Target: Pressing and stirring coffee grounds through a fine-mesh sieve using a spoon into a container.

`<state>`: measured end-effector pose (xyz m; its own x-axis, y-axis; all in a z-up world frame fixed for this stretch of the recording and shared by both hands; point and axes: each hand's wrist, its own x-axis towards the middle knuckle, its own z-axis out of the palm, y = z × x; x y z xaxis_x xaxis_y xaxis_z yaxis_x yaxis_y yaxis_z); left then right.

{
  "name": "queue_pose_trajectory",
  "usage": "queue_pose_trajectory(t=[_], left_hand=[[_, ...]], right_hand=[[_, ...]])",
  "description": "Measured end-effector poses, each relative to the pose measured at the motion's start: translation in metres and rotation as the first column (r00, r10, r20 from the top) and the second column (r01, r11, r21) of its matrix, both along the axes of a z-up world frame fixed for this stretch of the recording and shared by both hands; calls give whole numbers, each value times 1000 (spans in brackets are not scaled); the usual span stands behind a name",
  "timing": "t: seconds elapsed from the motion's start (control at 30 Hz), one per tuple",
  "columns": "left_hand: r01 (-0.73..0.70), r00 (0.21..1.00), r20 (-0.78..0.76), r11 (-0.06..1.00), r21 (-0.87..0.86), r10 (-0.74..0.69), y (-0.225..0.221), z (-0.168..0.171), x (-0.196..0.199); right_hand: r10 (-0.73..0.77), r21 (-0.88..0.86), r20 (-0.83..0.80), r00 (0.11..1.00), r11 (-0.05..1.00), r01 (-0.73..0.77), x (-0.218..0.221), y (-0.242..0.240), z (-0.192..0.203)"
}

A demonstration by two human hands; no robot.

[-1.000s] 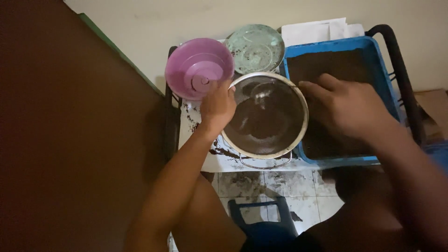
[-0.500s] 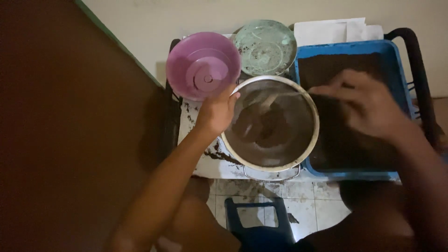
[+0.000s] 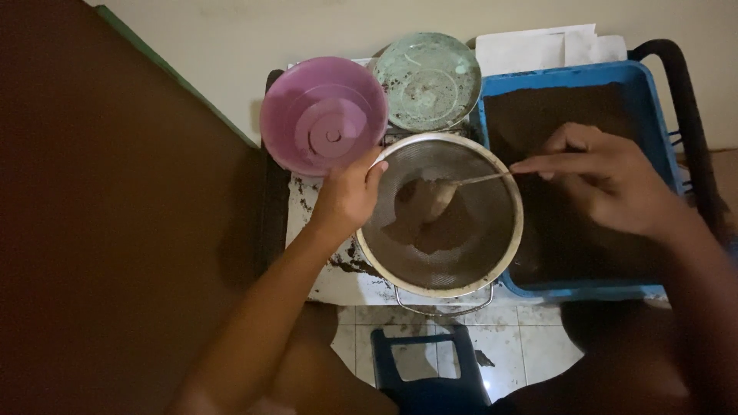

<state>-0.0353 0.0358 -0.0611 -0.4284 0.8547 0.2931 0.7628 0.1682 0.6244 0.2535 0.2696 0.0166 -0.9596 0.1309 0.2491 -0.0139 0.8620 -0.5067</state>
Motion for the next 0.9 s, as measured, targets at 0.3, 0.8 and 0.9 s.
queue_pose_trajectory(t=[0.3,0.8,0.9], left_hand=[[27,999,39,999,20,-27,-3,-1,0],[-25,991,129,999,-44,31,1,5,2],[-32,988,143,984,-173,57,3,10,1]], right_hand=[[63,197,-22,998,979,-58,-32,-27,-26],[-37,119,37,999,992,32,26,30,-2],[21,78,52,998,997,-25,1,13,-20]])
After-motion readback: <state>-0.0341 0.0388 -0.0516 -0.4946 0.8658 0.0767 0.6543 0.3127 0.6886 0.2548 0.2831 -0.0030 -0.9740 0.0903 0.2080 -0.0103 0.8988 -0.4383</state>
